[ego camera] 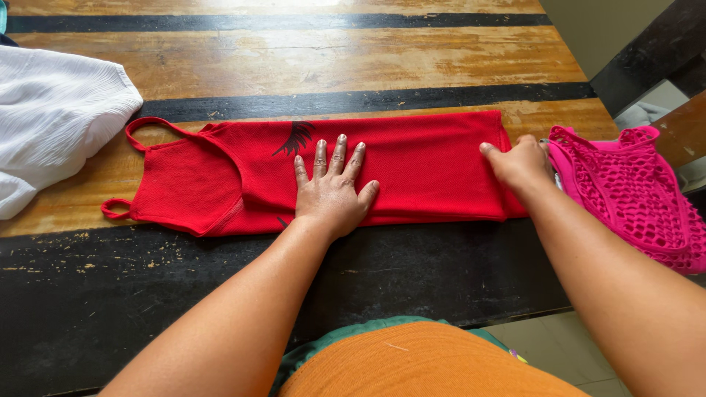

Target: The person folds a red sleeveless top by laying it flat on a table, smoothing the fabric, folding it lengthwise, and then rolling or folding it into a compact square before placing it on a stack.

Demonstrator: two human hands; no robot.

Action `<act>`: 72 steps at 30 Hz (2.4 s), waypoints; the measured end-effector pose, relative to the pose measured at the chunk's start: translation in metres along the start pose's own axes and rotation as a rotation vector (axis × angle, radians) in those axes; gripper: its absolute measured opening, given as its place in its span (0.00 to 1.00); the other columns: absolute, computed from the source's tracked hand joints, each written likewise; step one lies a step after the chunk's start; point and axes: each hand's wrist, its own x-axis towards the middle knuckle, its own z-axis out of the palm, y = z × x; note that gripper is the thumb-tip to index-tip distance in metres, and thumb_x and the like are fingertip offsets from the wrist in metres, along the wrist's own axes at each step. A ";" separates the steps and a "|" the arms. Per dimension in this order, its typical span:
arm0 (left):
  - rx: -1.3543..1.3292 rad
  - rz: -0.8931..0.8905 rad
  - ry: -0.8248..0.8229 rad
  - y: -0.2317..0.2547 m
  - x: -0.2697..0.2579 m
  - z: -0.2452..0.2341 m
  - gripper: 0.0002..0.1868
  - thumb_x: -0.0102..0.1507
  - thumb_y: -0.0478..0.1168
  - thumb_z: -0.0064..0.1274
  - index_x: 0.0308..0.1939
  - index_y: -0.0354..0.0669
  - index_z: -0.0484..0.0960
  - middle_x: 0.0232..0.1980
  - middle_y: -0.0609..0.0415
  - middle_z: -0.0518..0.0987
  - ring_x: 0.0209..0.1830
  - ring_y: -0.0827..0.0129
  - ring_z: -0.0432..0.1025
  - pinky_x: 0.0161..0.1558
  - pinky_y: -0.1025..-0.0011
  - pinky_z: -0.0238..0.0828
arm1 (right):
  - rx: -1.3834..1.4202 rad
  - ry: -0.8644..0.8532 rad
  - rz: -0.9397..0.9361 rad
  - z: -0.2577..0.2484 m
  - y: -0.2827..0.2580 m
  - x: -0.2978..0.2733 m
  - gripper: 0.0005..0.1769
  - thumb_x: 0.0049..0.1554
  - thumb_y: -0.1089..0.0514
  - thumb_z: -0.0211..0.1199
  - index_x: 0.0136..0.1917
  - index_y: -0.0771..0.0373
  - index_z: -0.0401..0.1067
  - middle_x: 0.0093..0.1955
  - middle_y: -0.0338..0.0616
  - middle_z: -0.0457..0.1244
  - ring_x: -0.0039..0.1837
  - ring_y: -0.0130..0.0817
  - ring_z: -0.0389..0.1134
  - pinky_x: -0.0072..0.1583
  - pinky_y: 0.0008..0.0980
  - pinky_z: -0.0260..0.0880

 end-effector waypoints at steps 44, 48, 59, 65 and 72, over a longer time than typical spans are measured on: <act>-2.060 -0.415 -0.255 -0.143 -0.014 -0.022 0.44 0.67 0.71 0.27 0.66 0.35 0.68 0.65 0.36 0.77 0.66 0.48 0.73 0.62 0.46 0.72 | 0.754 -0.913 -0.303 0.025 -0.222 -0.156 0.46 0.59 0.56 0.62 0.83 0.47 0.41 0.54 0.51 0.65 0.43 0.37 0.71 0.40 0.38 0.77; -1.999 -0.433 -0.277 -0.141 -0.016 -0.025 0.39 0.65 0.67 0.37 0.62 0.36 0.72 0.61 0.37 0.78 0.60 0.49 0.75 0.56 0.49 0.75 | 0.623 -0.428 -0.548 0.047 -0.197 -0.125 0.22 0.66 0.57 0.57 0.72 0.59 0.71 0.59 0.53 0.73 0.54 0.35 0.76 0.55 0.34 0.78; -1.443 -0.324 0.004 -0.158 0.026 -0.002 0.15 0.59 0.30 0.62 0.50 0.35 0.82 0.43 0.46 0.85 0.38 0.65 0.80 0.40 0.68 0.80 | 0.132 -0.096 -0.686 0.062 -0.150 -0.143 0.24 0.56 0.56 0.63 0.66 0.50 0.74 0.75 0.52 0.55 0.76 0.51 0.54 0.73 0.47 0.56; -1.288 -0.128 0.357 -0.160 0.041 -0.024 0.14 0.59 0.28 0.56 0.49 0.38 0.83 0.42 0.51 0.86 0.37 0.70 0.80 0.36 0.72 0.78 | -0.116 -0.229 -0.347 0.025 -0.175 -0.180 0.25 0.57 0.50 0.61 0.68 0.47 0.72 0.73 0.49 0.56 0.74 0.50 0.56 0.74 0.48 0.56; -0.943 -0.514 0.493 -0.161 -0.012 -0.066 0.06 0.64 0.33 0.49 0.40 0.41 0.82 0.38 0.50 0.86 0.32 0.66 0.82 0.36 0.67 0.82 | 0.161 -0.469 -0.136 0.008 -0.187 -0.215 0.18 0.58 0.54 0.59 0.58 0.63 0.78 0.50 0.56 0.72 0.50 0.49 0.78 0.54 0.47 0.82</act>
